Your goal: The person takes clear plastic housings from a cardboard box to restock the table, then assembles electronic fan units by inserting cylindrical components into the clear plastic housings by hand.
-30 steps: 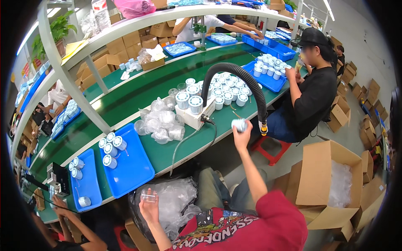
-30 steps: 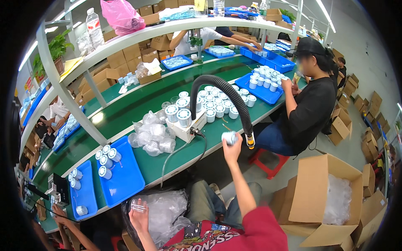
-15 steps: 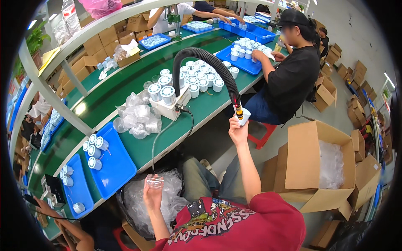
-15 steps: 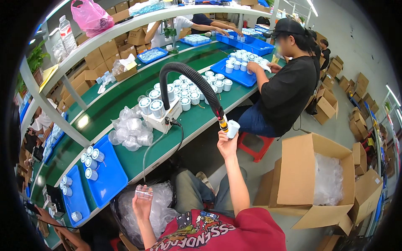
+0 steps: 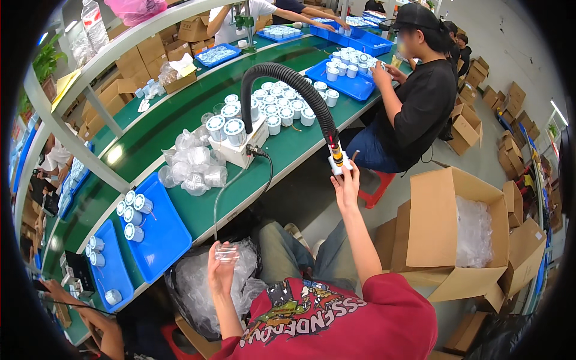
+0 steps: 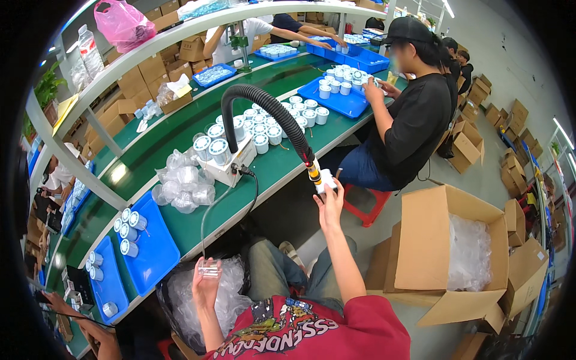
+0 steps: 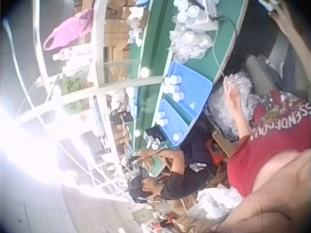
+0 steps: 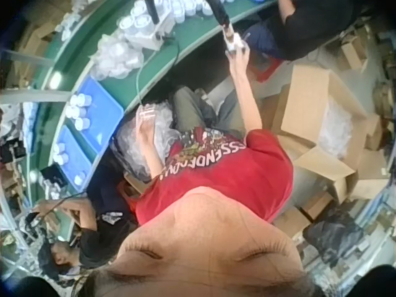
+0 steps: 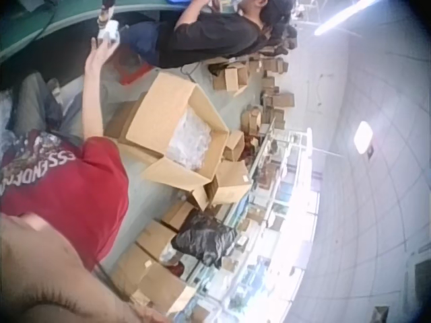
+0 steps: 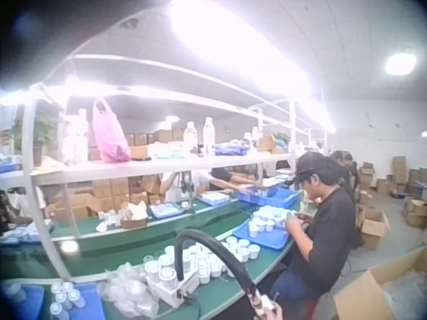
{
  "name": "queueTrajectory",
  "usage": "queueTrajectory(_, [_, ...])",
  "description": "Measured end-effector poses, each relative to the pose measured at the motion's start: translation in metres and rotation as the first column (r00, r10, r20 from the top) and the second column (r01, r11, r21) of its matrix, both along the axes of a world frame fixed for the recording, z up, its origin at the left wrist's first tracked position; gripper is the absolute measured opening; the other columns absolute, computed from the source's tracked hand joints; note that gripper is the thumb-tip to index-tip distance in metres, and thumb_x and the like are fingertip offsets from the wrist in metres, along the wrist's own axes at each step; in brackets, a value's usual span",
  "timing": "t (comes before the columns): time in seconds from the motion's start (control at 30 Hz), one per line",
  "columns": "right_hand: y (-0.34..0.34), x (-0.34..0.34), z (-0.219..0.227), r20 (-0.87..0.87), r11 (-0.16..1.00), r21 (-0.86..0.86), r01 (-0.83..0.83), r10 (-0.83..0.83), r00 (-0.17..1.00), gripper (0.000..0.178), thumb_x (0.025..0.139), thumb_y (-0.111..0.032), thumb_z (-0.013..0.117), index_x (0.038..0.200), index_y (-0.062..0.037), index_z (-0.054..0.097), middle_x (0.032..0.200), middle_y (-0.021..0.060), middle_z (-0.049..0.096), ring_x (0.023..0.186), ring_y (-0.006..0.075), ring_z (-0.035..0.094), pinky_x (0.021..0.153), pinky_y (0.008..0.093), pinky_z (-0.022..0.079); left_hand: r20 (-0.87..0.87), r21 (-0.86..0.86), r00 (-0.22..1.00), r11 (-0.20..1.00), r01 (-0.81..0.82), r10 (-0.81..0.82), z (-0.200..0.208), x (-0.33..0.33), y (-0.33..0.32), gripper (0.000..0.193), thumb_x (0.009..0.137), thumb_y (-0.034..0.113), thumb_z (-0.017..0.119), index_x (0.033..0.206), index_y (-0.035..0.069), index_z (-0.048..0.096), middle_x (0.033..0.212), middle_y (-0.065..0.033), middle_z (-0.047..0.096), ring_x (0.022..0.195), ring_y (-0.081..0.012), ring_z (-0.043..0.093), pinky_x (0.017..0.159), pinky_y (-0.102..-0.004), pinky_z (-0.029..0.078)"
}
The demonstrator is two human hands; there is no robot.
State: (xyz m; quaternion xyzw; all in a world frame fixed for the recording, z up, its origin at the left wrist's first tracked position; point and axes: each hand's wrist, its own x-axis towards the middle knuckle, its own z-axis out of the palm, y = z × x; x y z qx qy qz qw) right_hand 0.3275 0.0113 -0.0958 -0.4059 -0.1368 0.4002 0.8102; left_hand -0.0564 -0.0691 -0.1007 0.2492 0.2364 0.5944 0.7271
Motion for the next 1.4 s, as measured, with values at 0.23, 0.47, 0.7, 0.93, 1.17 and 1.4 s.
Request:
queueTrajectory(0.23, [-0.065, -0.076, 0.053, 0.604, 0.738, -0.326, -0.590, 0.643, 0.470, 0.047, 0.077, -0.010, 0.064, 0.121, -0.0083, 0.051, 0.104, 0.0042, 0.054, 0.083, 0.0131, 0.056, 0.061, 0.0239, 0.049, 0.018, 0.156, 0.989, 0.977, 0.145, -0.149, 0.038, 0.061, 0.044, 0.060, 0.074, 0.017, 0.063, 0.127, 0.002, 0.038, 0.123, -0.0155, 0.046, 0.121, -0.0334, 0.043, 0.100, -0.0460, 0.037])
queueTrajectory(0.47, [-0.082, -0.101, 0.100, 0.809, 0.812, -0.382, -0.442, 0.524, 0.265, 0.043, 0.072, -0.009, 0.067, 0.113, -0.0055, 0.056, 0.091, 0.0050, 0.053, 0.078, 0.0122, 0.055, 0.060, 0.0222, 0.048, -0.308, 0.435, 0.943, 0.864, 0.255, -0.123, 0.083, 0.072, 0.044, 0.059, 0.070, 0.010, 0.068, 0.122, -0.001, 0.043, 0.125, -0.0151, 0.044, 0.120, -0.0248, 0.042, 0.100, -0.0404, 0.036])
queueTrajectory(0.7, [-0.084, -0.100, 0.100, 0.800, 0.804, -0.128, -0.581, 0.430, 0.419, 0.050, 0.070, -0.005, 0.069, 0.117, -0.0046, 0.053, 0.107, 0.0076, 0.052, 0.091, 0.0166, 0.058, 0.070, 0.0258, 0.052, -0.711, 0.437, 0.691, 0.853, 0.286, 0.132, 0.108, 0.060, 0.034, 0.048, 0.070, -0.002, 0.062, 0.117, 0.005, 0.054, 0.131, -0.0106, 0.042, 0.116, -0.0199, 0.047, 0.087, -0.0291, 0.045])
queueTrajectory(0.93, [-0.088, -0.106, 0.102, 0.706, 0.749, -0.094, -0.656, 0.514, 0.487, 0.065, 0.072, -0.004, 0.069, 0.130, -0.0021, 0.040, 0.122, 0.0105, 0.048, 0.108, 0.0208, 0.054, 0.091, 0.0327, 0.044, -0.515, 0.444, 0.849, 0.884, 0.143, 0.122, 0.093, 0.068, 0.033, 0.063, 0.071, 0.000, 0.068, 0.129, 0.002, 0.043, 0.130, -0.0103, 0.045, 0.103, -0.0154, 0.050, 0.079, -0.0259, 0.043])
queueTrajectory(1.17, [-0.091, -0.109, 0.117, 0.867, 0.798, -0.234, -0.555, 0.429, 0.252, 0.065, 0.071, -0.002, 0.071, 0.129, 0.0001, 0.042, 0.123, 0.0124, 0.047, 0.110, 0.0212, 0.052, 0.092, 0.0333, 0.045, -0.648, 0.492, 0.736, 0.845, 0.209, 0.196, 0.091, 0.063, 0.041, 0.060, 0.067, 0.007, 0.074, 0.123, 0.003, 0.051, 0.125, -0.0094, 0.050, 0.107, -0.0160, 0.050, 0.083, -0.0269, 0.041])
queueTrajectory(1.4, [-0.083, -0.110, 0.111, 0.851, 0.738, -0.162, -0.655, 0.440, 0.286, 0.064, 0.071, 0.001, 0.070, 0.128, -0.0001, 0.042, 0.126, 0.0118, 0.045, 0.114, 0.0216, 0.050, 0.094, 0.0340, 0.043, -0.659, 0.558, 0.703, 0.801, 0.218, 0.268, 0.094, 0.061, 0.046, 0.060, 0.067, 0.008, 0.074, 0.123, 0.004, 0.051, 0.124, -0.0103, 0.050, 0.113, -0.0195, 0.048, 0.085, -0.0292, 0.042])
